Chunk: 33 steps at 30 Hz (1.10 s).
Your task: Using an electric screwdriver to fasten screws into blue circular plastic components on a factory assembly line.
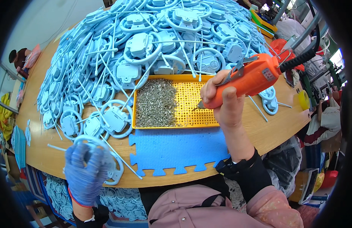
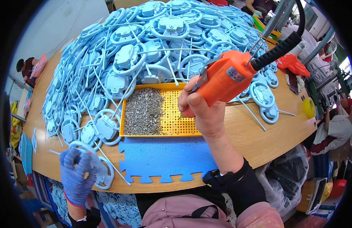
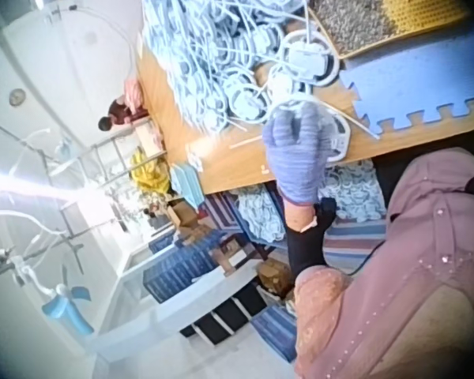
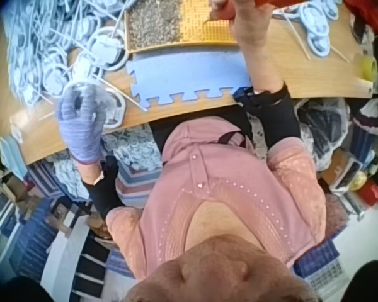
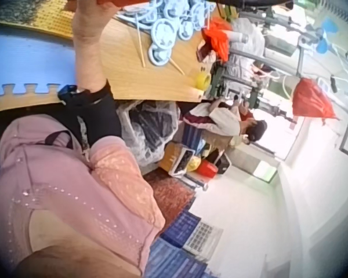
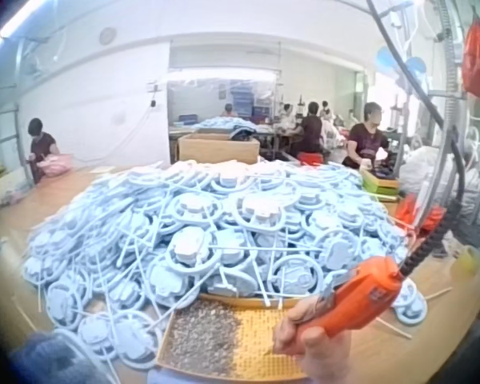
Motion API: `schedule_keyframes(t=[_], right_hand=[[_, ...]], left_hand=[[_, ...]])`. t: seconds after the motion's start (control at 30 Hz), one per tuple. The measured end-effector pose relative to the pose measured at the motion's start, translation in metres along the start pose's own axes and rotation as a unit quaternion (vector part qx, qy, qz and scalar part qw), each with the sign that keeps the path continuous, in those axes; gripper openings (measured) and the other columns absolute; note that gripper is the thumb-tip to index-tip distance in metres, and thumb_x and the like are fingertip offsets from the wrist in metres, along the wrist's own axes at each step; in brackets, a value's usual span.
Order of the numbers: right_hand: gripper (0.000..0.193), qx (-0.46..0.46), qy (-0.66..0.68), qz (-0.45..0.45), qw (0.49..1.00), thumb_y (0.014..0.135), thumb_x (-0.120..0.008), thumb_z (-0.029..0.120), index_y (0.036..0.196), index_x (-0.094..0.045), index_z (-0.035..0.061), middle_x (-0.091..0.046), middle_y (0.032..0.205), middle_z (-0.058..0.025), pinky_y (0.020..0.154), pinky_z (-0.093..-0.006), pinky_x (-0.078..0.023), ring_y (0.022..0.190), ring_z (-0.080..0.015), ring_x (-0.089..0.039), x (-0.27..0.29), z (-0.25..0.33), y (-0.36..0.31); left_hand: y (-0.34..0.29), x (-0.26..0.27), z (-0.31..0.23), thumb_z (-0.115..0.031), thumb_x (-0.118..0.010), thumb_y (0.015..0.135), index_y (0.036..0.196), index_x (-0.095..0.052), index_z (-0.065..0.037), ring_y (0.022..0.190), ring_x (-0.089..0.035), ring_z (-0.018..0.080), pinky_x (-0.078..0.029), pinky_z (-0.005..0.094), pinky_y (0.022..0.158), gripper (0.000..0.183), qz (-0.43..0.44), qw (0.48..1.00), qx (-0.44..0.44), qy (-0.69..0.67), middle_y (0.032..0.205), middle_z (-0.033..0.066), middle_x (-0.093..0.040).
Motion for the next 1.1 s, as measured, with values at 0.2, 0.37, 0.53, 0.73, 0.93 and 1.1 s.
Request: schedule_keyframes(t=[0.2, 0.37, 0.53, 0.73, 0.93, 1.1], right_hand=[[0.051, -0.042, -0.045, 0.009, 0.998, 0.080, -0.069, 0.053, 0.096, -0.050, 0.0083, -0.053, 0.071, -0.0036, 0.056, -0.0284, -0.044, 0.060, -0.0145, -0.052, -0.015, -0.007, -0.001], [0.061, 0.005, -0.099, 0.000, 0.995, 0.079, -0.065, 0.061, 0.105, -0.053, 0.0072, -0.050, 0.075, -0.0010, 0.068, -0.0296, -0.038, 0.067, -0.0128, -0.047, 0.002, 0.026, 0.000], [0.066, 0.021, -0.026, 0.048, 0.998, 0.079, -0.062, 0.064, 0.107, -0.053, 0.0045, -0.053, 0.073, -0.0028, 0.067, -0.0299, -0.042, 0.067, -0.0139, -0.051, -0.036, 0.055, -0.007], [0.073, -0.015, -0.039, 0.049, 0.998, 0.073, -0.056, 0.074, 0.101, -0.051, 0.0075, -0.049, 0.068, 0.0019, 0.056, -0.0266, -0.040, 0.056, -0.0099, -0.048, -0.085, 0.058, -0.039], [0.074, -0.049, 0.039, 0.080, 0.995, 0.071, -0.057, 0.074, 0.101, -0.050, 0.0069, -0.051, 0.066, 0.0012, 0.052, -0.0271, -0.042, 0.053, -0.0107, -0.050, -0.119, 0.053, -0.058], [0.074, -0.083, -0.025, 0.134, 0.987, 0.070, -0.061, 0.072, 0.101, -0.050, 0.0058, -0.052, 0.065, -0.0020, 0.051, -0.0292, -0.043, 0.052, -0.0136, -0.051, -0.133, 0.042, -0.069]], left_hand=[[-0.117, 0.029, 0.048, -0.009, -0.076, 0.061, 0.124, -0.054, -0.006, 0.112, -0.049, 0.0383, -0.043, 0.0456, 0.093, 0.067, 0.073, 0.957, 0.266, 0.093, 0.123, 0.0184, -0.051], [-0.067, -0.023, 0.000, -0.030, -0.084, 0.057, 0.127, -0.054, -0.004, 0.120, -0.046, 0.0411, -0.038, 0.0467, 0.101, 0.081, 0.075, 0.970, 0.173, -0.153, 0.132, 0.0228, -0.047], [-0.056, -0.049, 0.015, -0.022, -0.082, 0.060, 0.117, -0.061, -0.005, 0.109, -0.053, 0.0364, -0.046, 0.0426, 0.093, 0.064, 0.051, 0.973, 0.112, -0.197, 0.121, 0.0218, -0.052], [-0.074, -0.050, 0.023, -0.009, -0.075, 0.065, 0.118, -0.059, -0.006, 0.103, -0.056, 0.0287, -0.049, 0.0361, 0.088, 0.056, -0.010, 0.946, 0.137, -0.294, 0.111, 0.0158, -0.053], [-0.054, -0.056, -0.039, -0.002, -0.069, 0.071, 0.118, -0.058, -0.003, 0.103, -0.056, 0.0315, -0.049, 0.0372, 0.088, 0.049, -0.099, 0.887, 0.161, -0.422, 0.110, 0.0172, -0.053], [-0.035, -0.071, -0.071, -0.008, -0.075, 0.070, 0.117, -0.059, -0.003, 0.102, -0.055, 0.0351, -0.048, 0.0398, 0.087, 0.050, -0.120, 0.915, 0.137, -0.360, 0.111, 0.0203, -0.055]])
Point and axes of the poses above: each hand's wrist, its own y-axis towards the middle knuckle, its own x-axis out of the back of the hand, z = x × y, the point moved 5 cm from there along y, towards the middle knuckle
